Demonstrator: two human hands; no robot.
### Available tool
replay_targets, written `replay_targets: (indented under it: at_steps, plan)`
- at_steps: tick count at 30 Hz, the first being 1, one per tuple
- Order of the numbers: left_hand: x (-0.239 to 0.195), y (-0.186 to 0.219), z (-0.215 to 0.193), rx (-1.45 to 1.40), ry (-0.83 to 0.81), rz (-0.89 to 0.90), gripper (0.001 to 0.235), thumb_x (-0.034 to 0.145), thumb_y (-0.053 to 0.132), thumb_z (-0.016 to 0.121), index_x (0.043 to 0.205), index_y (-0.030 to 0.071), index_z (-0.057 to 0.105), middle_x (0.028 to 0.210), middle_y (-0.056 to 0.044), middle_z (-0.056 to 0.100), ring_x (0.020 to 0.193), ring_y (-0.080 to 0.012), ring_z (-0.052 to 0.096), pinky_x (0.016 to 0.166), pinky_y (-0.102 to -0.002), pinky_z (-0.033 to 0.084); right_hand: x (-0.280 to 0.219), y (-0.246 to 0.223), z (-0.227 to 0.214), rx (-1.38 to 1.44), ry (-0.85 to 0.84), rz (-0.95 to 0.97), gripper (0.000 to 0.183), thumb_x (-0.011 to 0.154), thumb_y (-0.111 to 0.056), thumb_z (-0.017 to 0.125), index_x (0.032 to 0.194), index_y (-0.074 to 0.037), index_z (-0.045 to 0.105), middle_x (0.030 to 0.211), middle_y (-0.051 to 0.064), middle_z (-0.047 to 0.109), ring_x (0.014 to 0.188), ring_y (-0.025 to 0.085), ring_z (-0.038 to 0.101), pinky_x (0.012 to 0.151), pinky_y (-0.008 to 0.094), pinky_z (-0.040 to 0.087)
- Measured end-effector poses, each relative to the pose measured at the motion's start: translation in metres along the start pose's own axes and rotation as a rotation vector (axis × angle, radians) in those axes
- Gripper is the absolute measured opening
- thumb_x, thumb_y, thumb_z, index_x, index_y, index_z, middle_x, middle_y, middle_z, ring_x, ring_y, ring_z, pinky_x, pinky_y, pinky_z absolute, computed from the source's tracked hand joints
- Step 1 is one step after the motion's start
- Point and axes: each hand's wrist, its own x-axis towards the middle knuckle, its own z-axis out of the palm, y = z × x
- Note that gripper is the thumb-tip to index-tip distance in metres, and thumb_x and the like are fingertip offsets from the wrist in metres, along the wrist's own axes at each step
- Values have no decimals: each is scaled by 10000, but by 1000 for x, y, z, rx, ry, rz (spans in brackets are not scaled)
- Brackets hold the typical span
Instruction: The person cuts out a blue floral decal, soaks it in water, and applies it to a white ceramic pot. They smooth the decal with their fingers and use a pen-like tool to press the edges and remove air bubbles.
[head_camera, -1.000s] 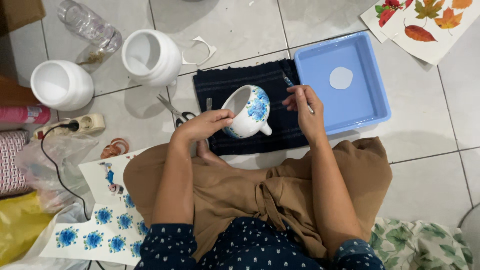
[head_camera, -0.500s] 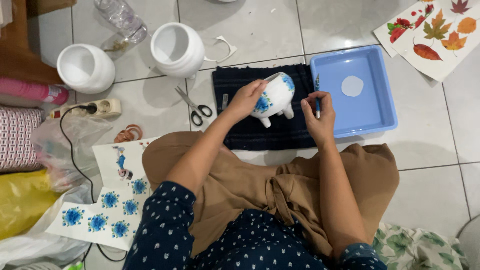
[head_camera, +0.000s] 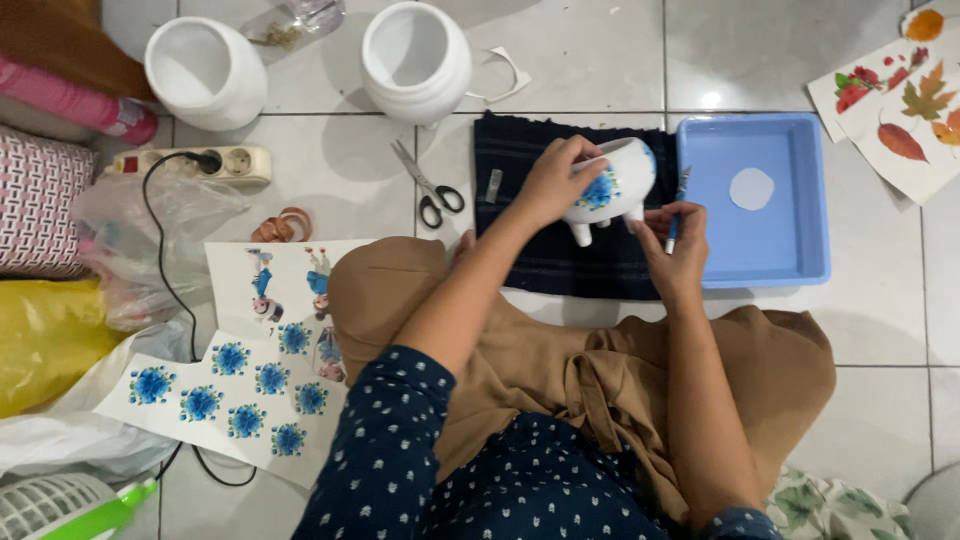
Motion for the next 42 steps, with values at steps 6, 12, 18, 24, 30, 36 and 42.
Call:
replay_targets:
  at_steps: [6,12,18,24,30,36,42]
  plan:
    - [-3,2,4,38,45,40,168,874,279,535,1015,200,580,857,-92,588,914,-343,609,839,-426,477,-1,3,0,-58,58,9,372,892,-114,717,1079,-69,398,944,122,639,842,206,642,719,281,512]
    - [-3,-5,5,114,-10,1,304,896,424,510,1034,163,582,861,-111,592,904,-347,612,869,-403,436,2,17,-3,-98,41,-35,278,919,-95,674,1059,-62,436,949,160,632,848,253,638,708,313,511]
    - [0,-10,4,-120,-7,-1,221,852,371,592,973,190,629,858,-127,638,916,-359,600,849,-414,457,-5,19,4,127,47,13,330,877,-50,691,1056,-67,415,938,116,629,831,163,625,749,277,523]
    - [1,-10,-8,-89,57,9,195,774,403,581,798,217,635,651,-81,609,705,-278,628,693,-336,479,-15,-4,12,106,-13,71,422,829,-86,742,1065,-87,393,931,96,636,790,115,627,735,221,523]
    - [-11,27,-29,-59,-51,-160,354,765,560,581,726,208,581,689,-32,512,801,-266,561,838,-336,392,-13,-16,6,45,-50,70,465,784,-108,790,1039,-55,405,906,139,641,789,186,648,700,268,539]
    - [-16,31,-31,10,-104,-140,339,761,539,620,816,206,586,918,-17,535,1001,-327,507,923,-416,358,-6,-11,-6,-1,116,-89,131,967,-113,591,1009,-41,490,906,148,636,777,187,628,688,279,542]
    - [-9,36,-30,211,-179,-192,343,735,584,492,859,284,602,1071,25,397,1110,-241,341,937,-397,254,-10,-50,-4,96,205,-94,203,996,-220,451,921,-43,515,795,82,606,681,141,563,660,251,482]
